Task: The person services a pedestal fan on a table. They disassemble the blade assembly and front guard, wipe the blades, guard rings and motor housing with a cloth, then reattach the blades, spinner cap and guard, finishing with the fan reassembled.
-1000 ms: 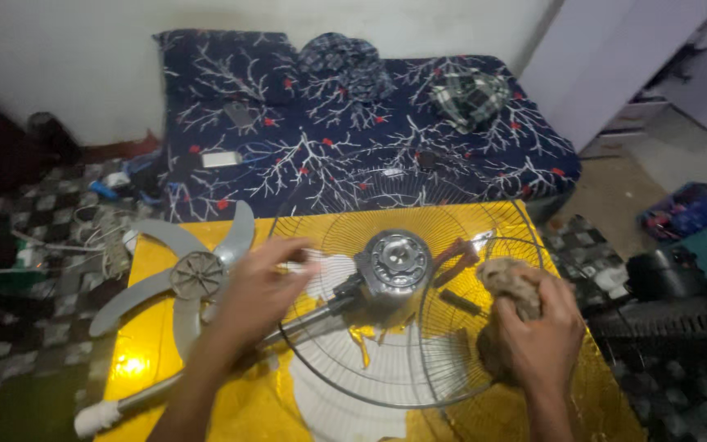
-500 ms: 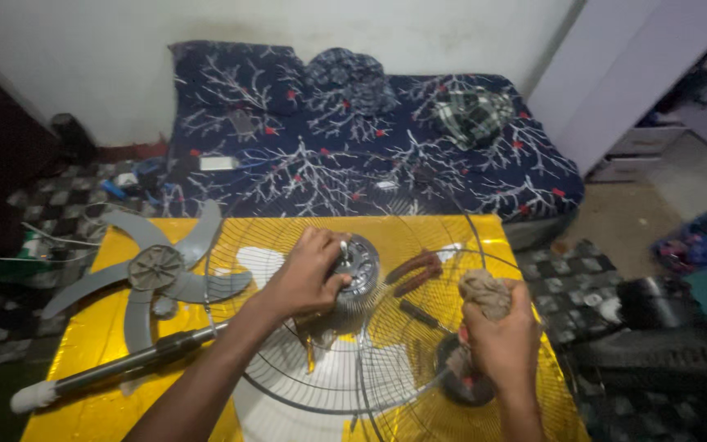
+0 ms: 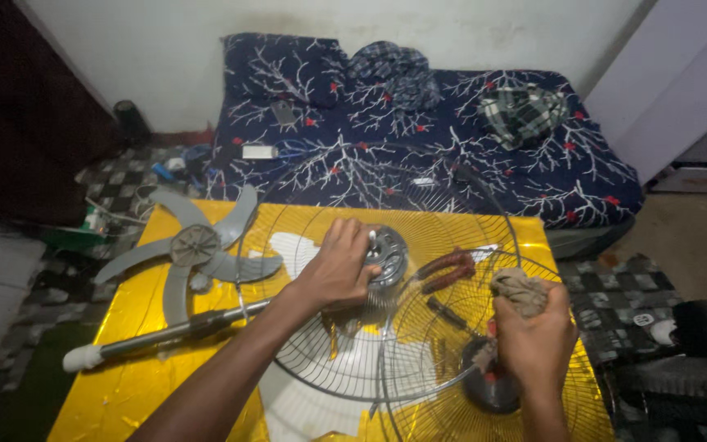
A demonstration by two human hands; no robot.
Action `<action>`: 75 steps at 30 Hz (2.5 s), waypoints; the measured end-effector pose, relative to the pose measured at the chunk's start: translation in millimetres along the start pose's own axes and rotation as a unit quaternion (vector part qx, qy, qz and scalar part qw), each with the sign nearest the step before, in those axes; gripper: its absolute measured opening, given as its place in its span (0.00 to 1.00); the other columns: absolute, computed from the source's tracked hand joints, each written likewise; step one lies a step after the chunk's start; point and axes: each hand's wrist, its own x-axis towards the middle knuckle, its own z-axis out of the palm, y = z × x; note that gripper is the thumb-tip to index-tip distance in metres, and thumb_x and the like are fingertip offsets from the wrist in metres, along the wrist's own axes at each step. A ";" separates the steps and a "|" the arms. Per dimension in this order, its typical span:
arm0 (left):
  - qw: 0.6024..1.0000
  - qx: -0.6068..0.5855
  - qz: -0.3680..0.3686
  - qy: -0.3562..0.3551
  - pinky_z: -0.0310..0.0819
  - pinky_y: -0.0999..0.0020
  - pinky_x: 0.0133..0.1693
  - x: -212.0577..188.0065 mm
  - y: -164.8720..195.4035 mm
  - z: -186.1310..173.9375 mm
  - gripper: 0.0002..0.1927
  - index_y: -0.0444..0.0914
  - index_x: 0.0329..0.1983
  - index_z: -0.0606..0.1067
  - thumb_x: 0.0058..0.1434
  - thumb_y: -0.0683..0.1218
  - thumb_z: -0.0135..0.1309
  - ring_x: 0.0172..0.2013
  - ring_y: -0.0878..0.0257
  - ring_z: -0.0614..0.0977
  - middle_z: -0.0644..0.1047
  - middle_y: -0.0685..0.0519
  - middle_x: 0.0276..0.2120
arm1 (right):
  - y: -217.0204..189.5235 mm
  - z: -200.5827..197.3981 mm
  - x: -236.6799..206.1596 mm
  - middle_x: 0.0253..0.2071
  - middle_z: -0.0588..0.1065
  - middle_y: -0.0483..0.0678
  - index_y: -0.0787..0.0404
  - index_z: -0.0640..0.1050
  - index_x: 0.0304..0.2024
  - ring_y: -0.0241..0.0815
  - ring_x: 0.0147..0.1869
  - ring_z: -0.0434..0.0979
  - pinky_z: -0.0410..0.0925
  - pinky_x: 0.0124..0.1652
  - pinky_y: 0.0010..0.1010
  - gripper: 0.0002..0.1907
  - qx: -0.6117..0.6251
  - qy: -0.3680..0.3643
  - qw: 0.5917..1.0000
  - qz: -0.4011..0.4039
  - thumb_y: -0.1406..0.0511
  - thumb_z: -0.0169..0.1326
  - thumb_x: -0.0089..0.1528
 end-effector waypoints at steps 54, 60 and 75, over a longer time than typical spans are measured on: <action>0.883 0.211 0.241 -0.342 0.78 0.55 0.24 103.4 -34.3 -14.1 0.52 0.35 0.48 0.75 0.51 0.85 0.38 0.23 0.52 0.83 0.78 0.48 0.25 | 44.5 5.2 -3.3 0.37 0.81 0.59 0.68 0.76 0.44 0.50 0.41 0.84 0.73 0.44 0.41 0.21 -0.039 -0.011 0.999 0.015 0.61 0.66 0.55; 0.891 0.224 0.235 -0.317 0.77 0.52 0.25 94.0 -39.6 -11.1 0.47 0.37 0.46 0.77 0.55 0.82 0.39 0.24 0.47 0.82 0.78 0.45 0.23 | 45.0 7.4 -3.2 0.38 0.81 0.57 0.68 0.77 0.49 0.47 0.41 0.83 0.73 0.44 0.38 0.22 -0.018 -0.009 1.000 0.012 0.63 0.65 0.56; 0.943 0.187 0.118 -0.249 0.76 0.49 0.31 68.3 -44.0 -2.2 0.46 0.35 0.47 0.76 0.55 0.80 0.45 0.28 0.45 0.83 0.79 0.44 0.23 | 21.0 20.4 -11.7 0.32 0.79 0.55 0.72 0.72 0.48 0.43 0.28 0.79 0.71 0.29 0.35 0.14 0.079 -0.044 0.995 0.050 0.69 0.56 0.64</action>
